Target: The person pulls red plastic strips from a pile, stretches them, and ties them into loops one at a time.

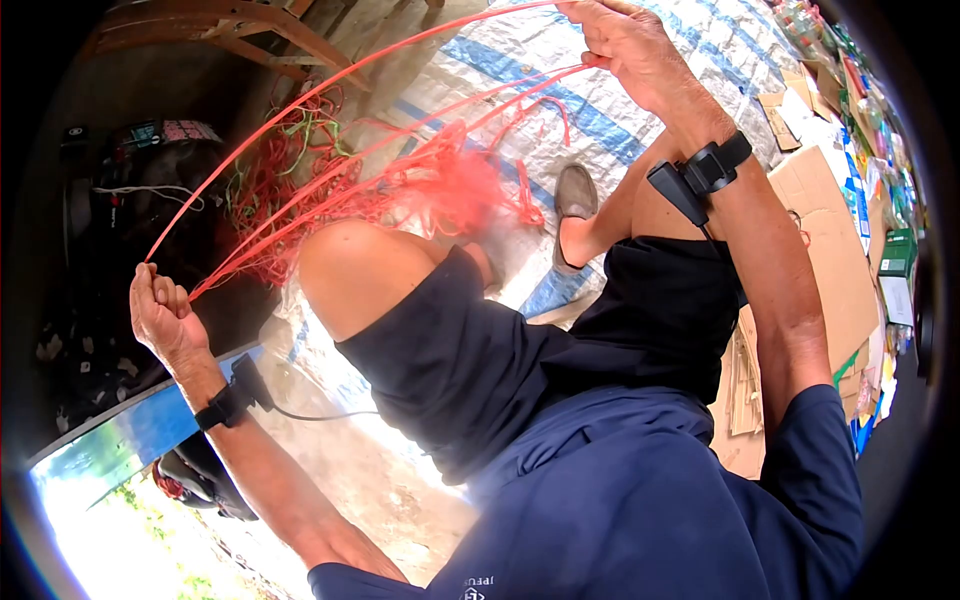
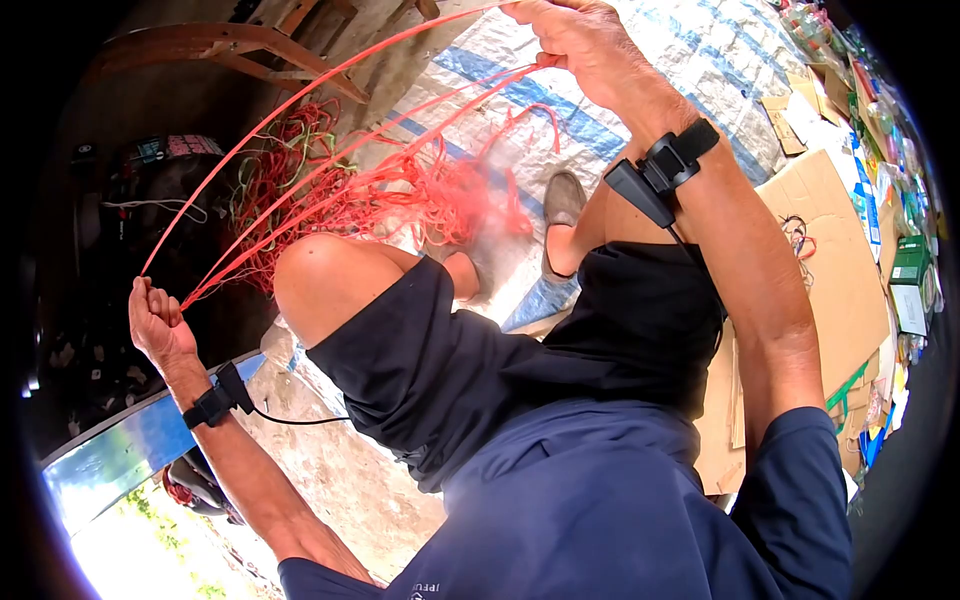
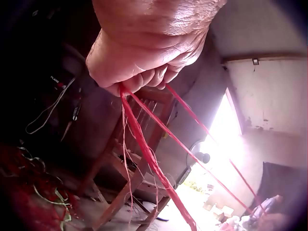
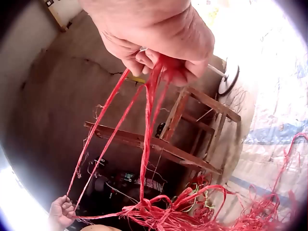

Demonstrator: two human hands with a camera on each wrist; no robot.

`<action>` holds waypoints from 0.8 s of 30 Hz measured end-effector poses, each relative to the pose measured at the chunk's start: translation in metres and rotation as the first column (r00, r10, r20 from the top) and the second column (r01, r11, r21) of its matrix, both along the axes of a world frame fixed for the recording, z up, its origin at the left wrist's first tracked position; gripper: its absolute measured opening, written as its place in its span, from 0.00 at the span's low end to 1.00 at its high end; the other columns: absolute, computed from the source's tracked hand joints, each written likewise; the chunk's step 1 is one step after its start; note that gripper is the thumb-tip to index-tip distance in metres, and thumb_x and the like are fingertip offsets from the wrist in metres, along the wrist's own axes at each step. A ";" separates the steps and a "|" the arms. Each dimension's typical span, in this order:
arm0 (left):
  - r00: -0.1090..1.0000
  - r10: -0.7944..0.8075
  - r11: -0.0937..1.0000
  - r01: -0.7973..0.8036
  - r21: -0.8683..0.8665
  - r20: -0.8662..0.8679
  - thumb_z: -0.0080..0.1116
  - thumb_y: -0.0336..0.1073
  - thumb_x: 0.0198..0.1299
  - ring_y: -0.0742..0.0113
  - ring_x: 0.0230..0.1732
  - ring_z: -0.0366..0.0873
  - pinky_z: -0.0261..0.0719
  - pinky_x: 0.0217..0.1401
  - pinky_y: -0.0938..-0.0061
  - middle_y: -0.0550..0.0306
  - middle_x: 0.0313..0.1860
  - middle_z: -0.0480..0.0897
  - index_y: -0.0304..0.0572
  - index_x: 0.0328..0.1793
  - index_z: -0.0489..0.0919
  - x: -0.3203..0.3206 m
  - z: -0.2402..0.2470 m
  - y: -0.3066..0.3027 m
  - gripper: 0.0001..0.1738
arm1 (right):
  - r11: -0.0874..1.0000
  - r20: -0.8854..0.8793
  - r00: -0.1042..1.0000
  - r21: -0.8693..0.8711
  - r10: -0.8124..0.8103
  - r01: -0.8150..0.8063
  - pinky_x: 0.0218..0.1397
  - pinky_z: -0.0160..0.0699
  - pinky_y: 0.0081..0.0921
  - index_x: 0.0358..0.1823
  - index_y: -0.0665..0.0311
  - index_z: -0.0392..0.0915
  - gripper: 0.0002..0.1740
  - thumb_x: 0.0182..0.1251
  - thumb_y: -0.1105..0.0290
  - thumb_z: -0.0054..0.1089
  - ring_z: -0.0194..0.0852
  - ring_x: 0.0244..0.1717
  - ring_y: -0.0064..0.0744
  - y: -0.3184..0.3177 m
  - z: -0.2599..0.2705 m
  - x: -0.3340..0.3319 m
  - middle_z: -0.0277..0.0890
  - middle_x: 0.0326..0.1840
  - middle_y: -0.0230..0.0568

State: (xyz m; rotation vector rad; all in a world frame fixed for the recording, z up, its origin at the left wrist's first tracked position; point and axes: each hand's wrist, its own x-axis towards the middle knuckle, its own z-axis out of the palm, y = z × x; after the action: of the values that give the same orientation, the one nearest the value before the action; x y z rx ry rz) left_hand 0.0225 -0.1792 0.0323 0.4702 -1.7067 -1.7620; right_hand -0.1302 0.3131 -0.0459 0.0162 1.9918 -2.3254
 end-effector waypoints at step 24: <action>0.997 -0.072 0.990 0.067 0.122 0.039 0.57 0.36 0.71 0.81 0.17 0.56 0.55 0.17 0.82 0.68 0.18 0.64 0.38 0.38 0.79 0.004 -0.022 -0.033 0.10 | 0.859 -0.222 0.975 0.505 0.034 0.084 0.20 0.59 0.17 0.26 0.63 0.84 0.12 0.63 0.63 0.69 0.63 0.19 0.13 0.017 0.018 -0.006 0.73 0.19 0.23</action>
State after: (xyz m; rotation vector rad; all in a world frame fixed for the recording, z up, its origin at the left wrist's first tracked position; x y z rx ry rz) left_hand 0.0262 -0.2125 0.0101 0.5102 -1.6707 -1.9260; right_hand -0.1362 0.3297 -0.0279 -0.1972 2.6801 -1.7985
